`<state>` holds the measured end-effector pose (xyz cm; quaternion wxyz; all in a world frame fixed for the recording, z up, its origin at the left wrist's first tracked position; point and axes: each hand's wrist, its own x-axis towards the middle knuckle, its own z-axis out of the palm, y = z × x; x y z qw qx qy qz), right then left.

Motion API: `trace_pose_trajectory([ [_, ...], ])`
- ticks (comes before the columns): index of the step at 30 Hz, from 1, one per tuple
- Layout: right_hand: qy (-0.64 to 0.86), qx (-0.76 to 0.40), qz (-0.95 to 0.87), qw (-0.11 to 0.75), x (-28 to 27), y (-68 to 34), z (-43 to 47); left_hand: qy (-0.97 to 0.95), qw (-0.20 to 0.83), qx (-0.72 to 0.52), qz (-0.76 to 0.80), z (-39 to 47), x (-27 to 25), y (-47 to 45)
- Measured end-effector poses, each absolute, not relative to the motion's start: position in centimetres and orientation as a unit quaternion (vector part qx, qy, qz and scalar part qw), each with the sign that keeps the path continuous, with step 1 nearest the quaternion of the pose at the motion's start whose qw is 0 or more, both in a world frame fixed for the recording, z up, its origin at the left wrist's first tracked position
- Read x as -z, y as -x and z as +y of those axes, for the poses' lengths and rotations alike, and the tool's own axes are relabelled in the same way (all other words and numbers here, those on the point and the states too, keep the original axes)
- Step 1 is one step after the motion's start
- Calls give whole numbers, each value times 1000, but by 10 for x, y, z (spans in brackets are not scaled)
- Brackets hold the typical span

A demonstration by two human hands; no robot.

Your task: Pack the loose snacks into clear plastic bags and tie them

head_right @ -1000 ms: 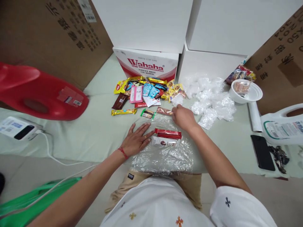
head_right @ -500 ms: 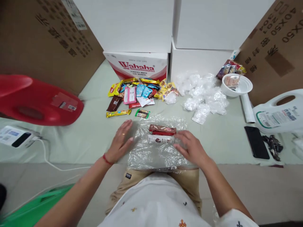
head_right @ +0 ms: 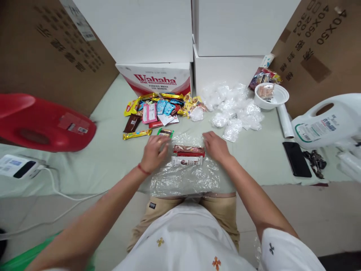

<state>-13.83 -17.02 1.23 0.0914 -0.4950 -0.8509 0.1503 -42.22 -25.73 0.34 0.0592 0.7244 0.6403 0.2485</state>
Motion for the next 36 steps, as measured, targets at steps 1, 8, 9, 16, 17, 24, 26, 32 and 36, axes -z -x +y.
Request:
trace_pose_trajectory([
  [1, 497, -143, -855, 52, -12, 154, -157, -737, 64, -216, 637, -236, -4, 416],
  [8, 493, -145, -855, -67, -21, 179, -129, -798, 81, -51, 595, -171, -2, 414],
  [9, 486, -147, -860, -55, -24, 173, -134, -804, 74, -72, 585, -174, -4, 417],
  [16, 347, -48, -934, 78, -24, 133, -204, -863, -14, -205, 461, -240, -14, 429],
  [17, 326, -34, -941, 85, -19, 129, -214, -873, -12, -202, 444, -251, -12, 429],
  [24, 273, -105, -951, 100, 27, 106, -250, -892, 87, -182, 405, -303, 26, 436],
  [26, 282, -150, -937, 137, 28, 100, -260, -878, 115, -205, 418, -308, 34, 436],
  [32, 287, -152, -927, 187, 23, 93, -313, -877, 120, -148, 441, -301, 35, 431],
  [36, 265, -130, -939, 177, 27, 100, -328, -878, 136, -143, 437, -293, 33, 430],
])
